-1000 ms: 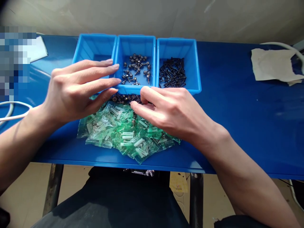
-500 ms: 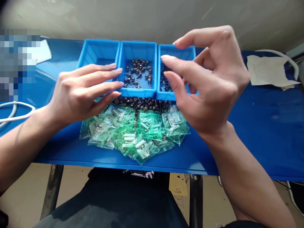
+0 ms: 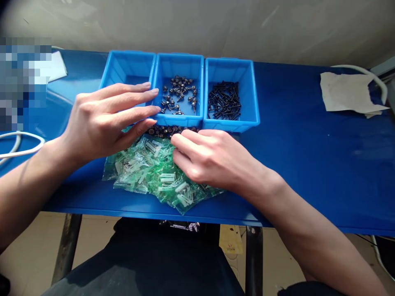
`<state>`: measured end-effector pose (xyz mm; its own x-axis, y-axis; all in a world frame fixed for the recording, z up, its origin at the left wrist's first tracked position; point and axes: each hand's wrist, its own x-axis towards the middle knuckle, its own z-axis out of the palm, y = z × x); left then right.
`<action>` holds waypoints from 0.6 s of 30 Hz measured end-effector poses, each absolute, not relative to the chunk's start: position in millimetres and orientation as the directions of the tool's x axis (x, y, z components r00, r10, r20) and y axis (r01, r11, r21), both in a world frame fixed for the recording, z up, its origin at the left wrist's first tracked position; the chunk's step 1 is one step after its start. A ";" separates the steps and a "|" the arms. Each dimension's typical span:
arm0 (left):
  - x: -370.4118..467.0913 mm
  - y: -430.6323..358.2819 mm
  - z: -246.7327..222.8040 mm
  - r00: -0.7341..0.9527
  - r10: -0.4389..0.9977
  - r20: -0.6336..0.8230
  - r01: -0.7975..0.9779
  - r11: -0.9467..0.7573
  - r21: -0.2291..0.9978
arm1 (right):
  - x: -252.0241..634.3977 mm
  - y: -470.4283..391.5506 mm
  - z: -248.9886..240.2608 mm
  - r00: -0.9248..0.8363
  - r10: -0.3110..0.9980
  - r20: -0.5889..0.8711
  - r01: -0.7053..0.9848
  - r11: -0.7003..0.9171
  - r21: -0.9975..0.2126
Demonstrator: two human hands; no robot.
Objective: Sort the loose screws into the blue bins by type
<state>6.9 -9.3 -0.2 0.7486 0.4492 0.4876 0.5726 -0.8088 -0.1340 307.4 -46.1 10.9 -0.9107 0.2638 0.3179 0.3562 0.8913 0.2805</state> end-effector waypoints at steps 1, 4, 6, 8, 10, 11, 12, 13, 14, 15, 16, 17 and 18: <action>6.6 -9.0 -0.2 0.752 0.444 0.487 0.567 -0.813 -0.134 | 306.6 -46.2 11.9 -0.909 0.252 0.332 0.357 0.881 0.309; 6.2 -8.6 0.1 0.750 0.438 0.496 0.568 -0.811 -0.142 | 308.6 -43.9 13.2 -0.894 0.230 0.384 0.368 0.866 0.338; 6.2 -8.6 0.2 0.750 0.432 0.500 0.565 -0.812 -0.147 | 311.6 -42.4 13.5 -0.855 0.240 0.459 0.384 0.889 0.250; 6.1 -8.5 0.0 0.752 0.427 0.503 0.562 -0.814 -0.149 | 312.4 -43.4 14.2 -0.747 0.337 0.573 0.439 0.897 0.045; 5.8 -8.1 -0.5 0.752 0.424 0.505 0.561 -0.814 -0.153 | 309.8 -47.2 15.6 -0.618 0.468 0.632 0.462 0.866 -0.189; 5.7 -7.8 -0.7 0.752 0.416 0.511 0.557 -0.816 -0.156 | 307.8 -49.5 16.4 -0.580 0.514 0.632 0.457 0.847 -0.270; 5.5 -7.5 -0.9 0.753 0.413 0.512 0.554 -0.818 -0.155 | 306.1 -51.6 17.3 -0.566 0.535 0.627 0.442 0.839 -0.317; 5.3 -7.3 -0.9 0.754 0.414 0.509 0.553 -0.819 -0.152 | 305.4 -52.9 18.3 -0.566 0.543 0.621 0.426 0.837 -0.343; 5.2 -7.2 -0.9 0.754 0.419 0.505 0.554 -0.820 -0.147 | 306.4 -53.1 19.5 -0.566 0.546 0.618 0.426 0.835 -0.348; 5.1 -7.1 -0.7 0.754 0.421 0.504 0.553 -0.821 -0.142 | 309.6 -51.9 20.9 -0.547 0.555 0.626 0.450 0.826 -0.340; 4.9 -7.3 -0.5 0.755 0.426 0.499 0.553 -0.822 -0.135 | 315.3 -49.2 22.6 -0.496 0.577 0.649 0.494 0.802 -0.336; 4.7 -7.5 -0.3 0.755 0.429 0.496 0.552 -0.824 -0.128 | 323.1 -45.1 24.6 -0.433 0.596 0.676 0.546 0.771 -0.329; 4.5 -7.9 0.0 0.754 0.437 0.491 0.555 -0.823 -0.119 | 332.2 -40.1 26.8 -0.403 0.615 0.678 0.607 0.734 -0.304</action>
<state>4.5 -7.9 0.0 0.7538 0.4372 0.4906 0.5551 -0.8232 -0.1193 332.2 -40.1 26.8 -0.4034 0.6145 0.6780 0.6073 0.7340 -0.3040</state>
